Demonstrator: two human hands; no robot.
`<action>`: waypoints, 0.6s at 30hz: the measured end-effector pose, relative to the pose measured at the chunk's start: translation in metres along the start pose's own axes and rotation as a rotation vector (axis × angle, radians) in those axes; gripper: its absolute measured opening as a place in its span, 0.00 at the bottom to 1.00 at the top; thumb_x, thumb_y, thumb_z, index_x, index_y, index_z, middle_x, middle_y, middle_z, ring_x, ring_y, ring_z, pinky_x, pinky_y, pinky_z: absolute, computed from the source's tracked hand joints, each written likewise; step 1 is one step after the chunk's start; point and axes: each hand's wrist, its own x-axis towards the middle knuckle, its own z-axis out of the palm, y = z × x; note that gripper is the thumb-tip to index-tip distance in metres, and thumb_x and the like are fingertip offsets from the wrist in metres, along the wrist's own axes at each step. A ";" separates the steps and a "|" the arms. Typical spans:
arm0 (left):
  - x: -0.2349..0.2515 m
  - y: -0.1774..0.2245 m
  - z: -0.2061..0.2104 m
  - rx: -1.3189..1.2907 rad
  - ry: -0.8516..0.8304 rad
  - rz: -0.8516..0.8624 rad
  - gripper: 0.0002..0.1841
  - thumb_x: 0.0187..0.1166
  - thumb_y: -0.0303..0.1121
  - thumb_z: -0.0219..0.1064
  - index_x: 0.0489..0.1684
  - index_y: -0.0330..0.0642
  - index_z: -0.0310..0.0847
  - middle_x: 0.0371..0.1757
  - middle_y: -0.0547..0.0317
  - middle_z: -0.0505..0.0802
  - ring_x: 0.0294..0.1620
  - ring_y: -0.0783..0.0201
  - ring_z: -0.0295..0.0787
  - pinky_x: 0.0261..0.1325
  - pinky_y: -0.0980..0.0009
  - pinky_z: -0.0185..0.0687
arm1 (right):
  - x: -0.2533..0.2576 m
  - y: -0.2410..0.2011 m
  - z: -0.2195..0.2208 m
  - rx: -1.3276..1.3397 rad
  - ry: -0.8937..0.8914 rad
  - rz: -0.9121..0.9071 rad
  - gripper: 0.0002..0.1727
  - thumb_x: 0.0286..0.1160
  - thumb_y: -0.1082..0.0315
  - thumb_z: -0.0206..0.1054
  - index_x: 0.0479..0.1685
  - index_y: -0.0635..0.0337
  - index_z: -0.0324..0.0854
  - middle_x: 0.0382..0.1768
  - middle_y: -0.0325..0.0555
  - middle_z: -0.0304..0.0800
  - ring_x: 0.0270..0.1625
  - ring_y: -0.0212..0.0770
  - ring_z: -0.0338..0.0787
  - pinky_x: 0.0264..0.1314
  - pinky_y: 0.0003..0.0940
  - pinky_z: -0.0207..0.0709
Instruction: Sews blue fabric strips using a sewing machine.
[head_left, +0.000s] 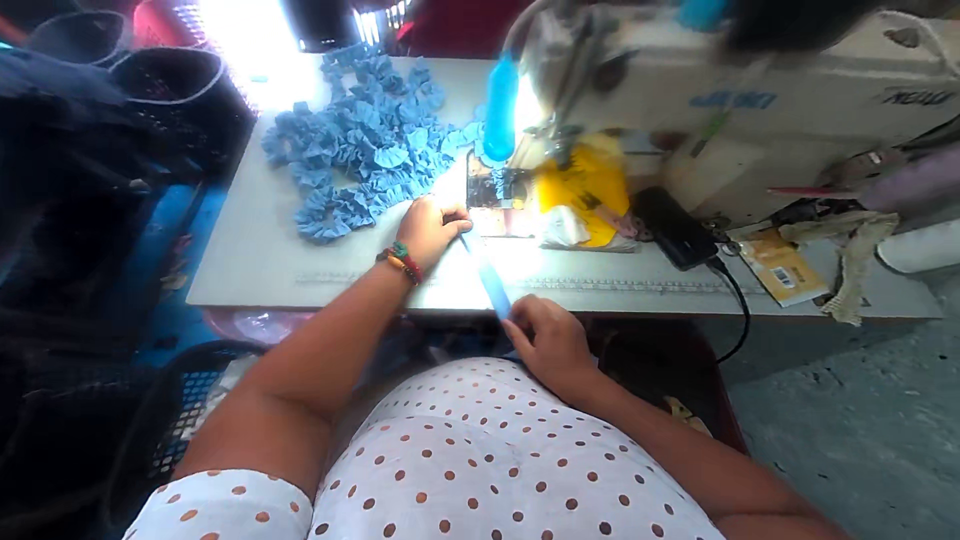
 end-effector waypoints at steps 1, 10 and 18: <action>0.011 0.001 0.007 0.052 -0.042 0.030 0.08 0.78 0.37 0.73 0.40 0.44 0.95 0.47 0.50 0.95 0.61 0.48 0.86 0.71 0.45 0.72 | 0.001 -0.002 -0.002 -0.048 -0.035 -0.021 0.12 0.77 0.62 0.68 0.43 0.63 0.89 0.27 0.50 0.89 0.37 0.55 0.90 0.46 0.54 0.83; 0.057 0.006 0.030 0.124 -0.172 0.163 0.08 0.79 0.39 0.72 0.40 0.46 0.95 0.47 0.51 0.94 0.60 0.49 0.87 0.70 0.43 0.70 | 0.078 0.053 -0.024 -0.238 0.137 -0.358 0.21 0.84 0.50 0.59 0.64 0.48 0.90 0.73 0.45 0.86 0.80 0.54 0.78 0.81 0.63 0.65; 0.044 0.011 0.032 0.228 -0.037 0.213 0.13 0.85 0.40 0.63 0.52 0.43 0.90 0.54 0.46 0.91 0.63 0.46 0.86 0.71 0.46 0.74 | 0.099 0.061 -0.008 -0.200 -0.062 -0.274 0.27 0.85 0.47 0.50 0.67 0.48 0.88 0.78 0.37 0.82 0.94 0.51 0.58 0.89 0.79 0.29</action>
